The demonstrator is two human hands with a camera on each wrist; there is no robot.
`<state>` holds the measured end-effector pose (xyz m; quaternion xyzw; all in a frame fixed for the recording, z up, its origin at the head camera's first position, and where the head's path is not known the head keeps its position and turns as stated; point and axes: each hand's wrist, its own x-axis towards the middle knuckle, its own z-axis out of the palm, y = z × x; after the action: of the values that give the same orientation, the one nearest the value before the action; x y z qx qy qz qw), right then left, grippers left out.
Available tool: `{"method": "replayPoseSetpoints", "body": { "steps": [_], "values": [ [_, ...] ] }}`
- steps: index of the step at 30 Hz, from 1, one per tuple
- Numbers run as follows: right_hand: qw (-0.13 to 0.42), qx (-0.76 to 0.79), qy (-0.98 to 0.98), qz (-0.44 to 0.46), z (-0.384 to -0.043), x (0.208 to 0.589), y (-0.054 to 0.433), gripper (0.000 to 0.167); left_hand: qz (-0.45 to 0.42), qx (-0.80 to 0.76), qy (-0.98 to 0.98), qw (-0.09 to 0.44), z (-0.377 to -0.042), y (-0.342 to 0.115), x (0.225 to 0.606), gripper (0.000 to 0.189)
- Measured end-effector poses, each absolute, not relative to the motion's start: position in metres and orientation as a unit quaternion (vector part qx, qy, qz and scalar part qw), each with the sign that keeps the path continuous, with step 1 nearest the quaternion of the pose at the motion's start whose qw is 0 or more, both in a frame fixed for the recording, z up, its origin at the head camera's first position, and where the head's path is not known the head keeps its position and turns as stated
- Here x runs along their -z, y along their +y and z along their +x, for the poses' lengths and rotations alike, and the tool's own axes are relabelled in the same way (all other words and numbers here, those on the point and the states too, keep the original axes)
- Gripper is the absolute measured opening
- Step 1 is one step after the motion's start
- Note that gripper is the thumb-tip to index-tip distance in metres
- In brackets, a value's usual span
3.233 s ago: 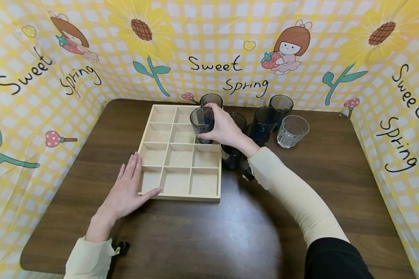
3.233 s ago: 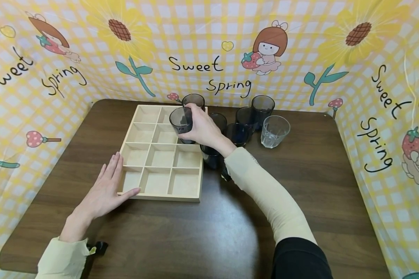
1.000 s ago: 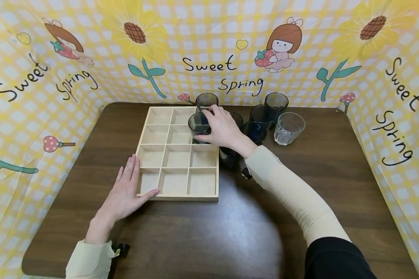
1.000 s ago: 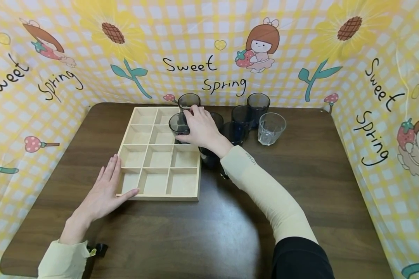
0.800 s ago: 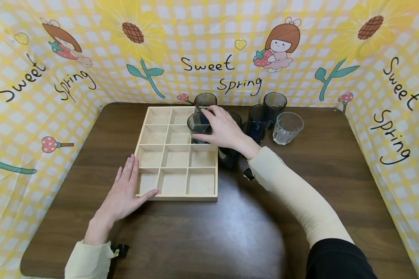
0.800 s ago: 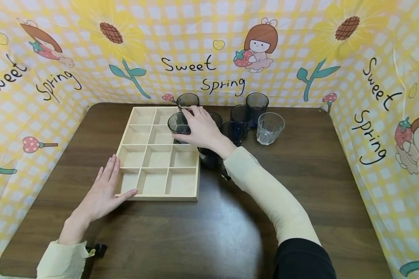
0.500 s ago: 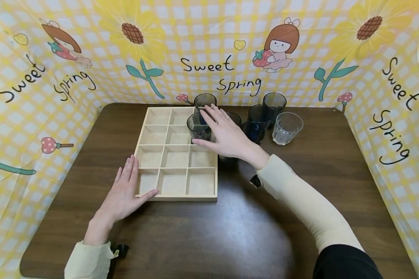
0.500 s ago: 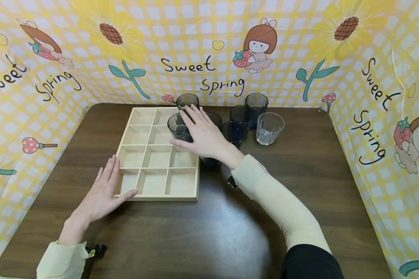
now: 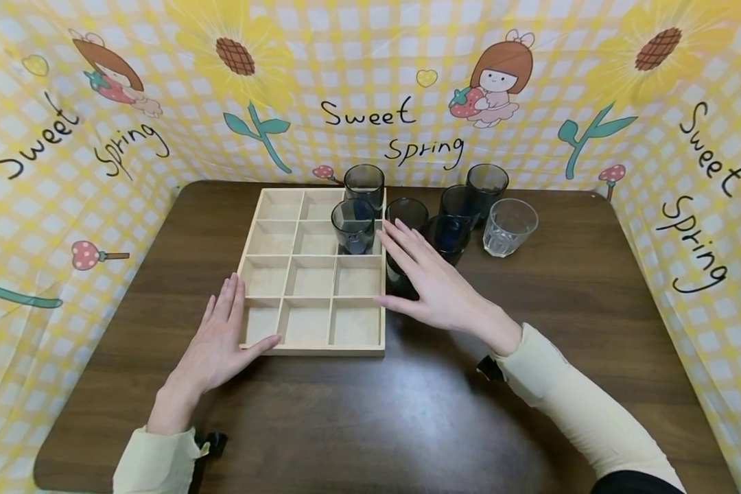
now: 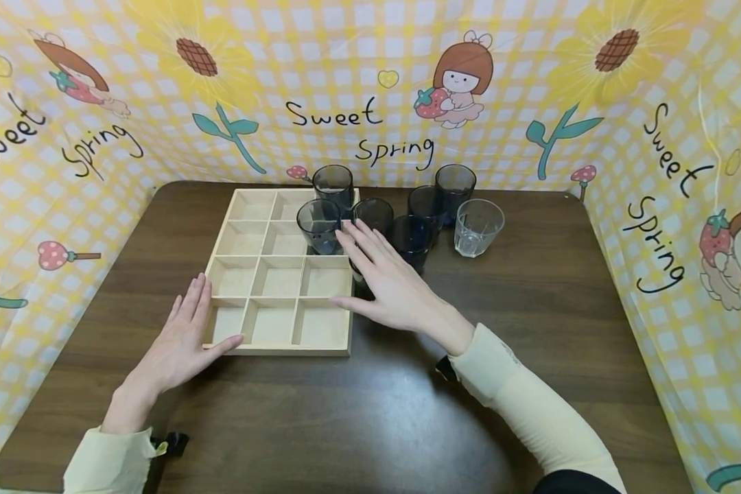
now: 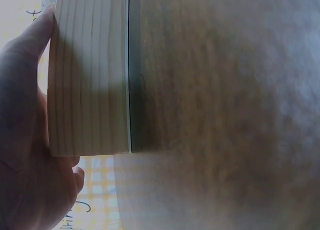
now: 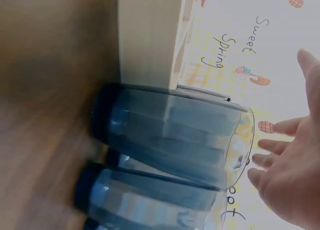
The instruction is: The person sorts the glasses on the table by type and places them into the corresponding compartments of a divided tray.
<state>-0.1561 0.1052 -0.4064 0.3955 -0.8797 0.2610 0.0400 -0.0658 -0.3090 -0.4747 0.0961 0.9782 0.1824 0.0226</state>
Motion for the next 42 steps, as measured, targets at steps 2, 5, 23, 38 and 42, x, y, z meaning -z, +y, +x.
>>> {"method": "replayPoseSetpoints", "body": {
  "steps": [2,5,23,38,42],
  "values": [
    [0.042,-0.273,-0.872,0.405,-0.149,0.410,0.112,0.101,0.096,-0.183,0.978,0.023,-0.065,-0.309,0.475,0.125],
    [0.053,-0.293,-0.861,0.412,-0.139,0.414,0.121,0.101,0.096,-0.183,0.978,0.022,-0.064,-0.309,0.477,0.125],
    [0.152,-0.514,-0.816,0.215,-0.119,0.450,0.140,0.083,0.098,-0.183,0.978,0.017,-0.065,-0.309,0.476,0.125],
    [0.054,-0.583,-0.801,0.125,-0.118,0.470,0.110,0.097,0.098,-0.183,0.978,0.017,-0.066,-0.310,0.477,0.125],
    [0.054,-0.590,-0.798,0.112,-0.118,0.473,0.100,0.101,0.097,-0.184,0.978,0.017,-0.066,-0.310,0.477,0.125]
  ]
}}
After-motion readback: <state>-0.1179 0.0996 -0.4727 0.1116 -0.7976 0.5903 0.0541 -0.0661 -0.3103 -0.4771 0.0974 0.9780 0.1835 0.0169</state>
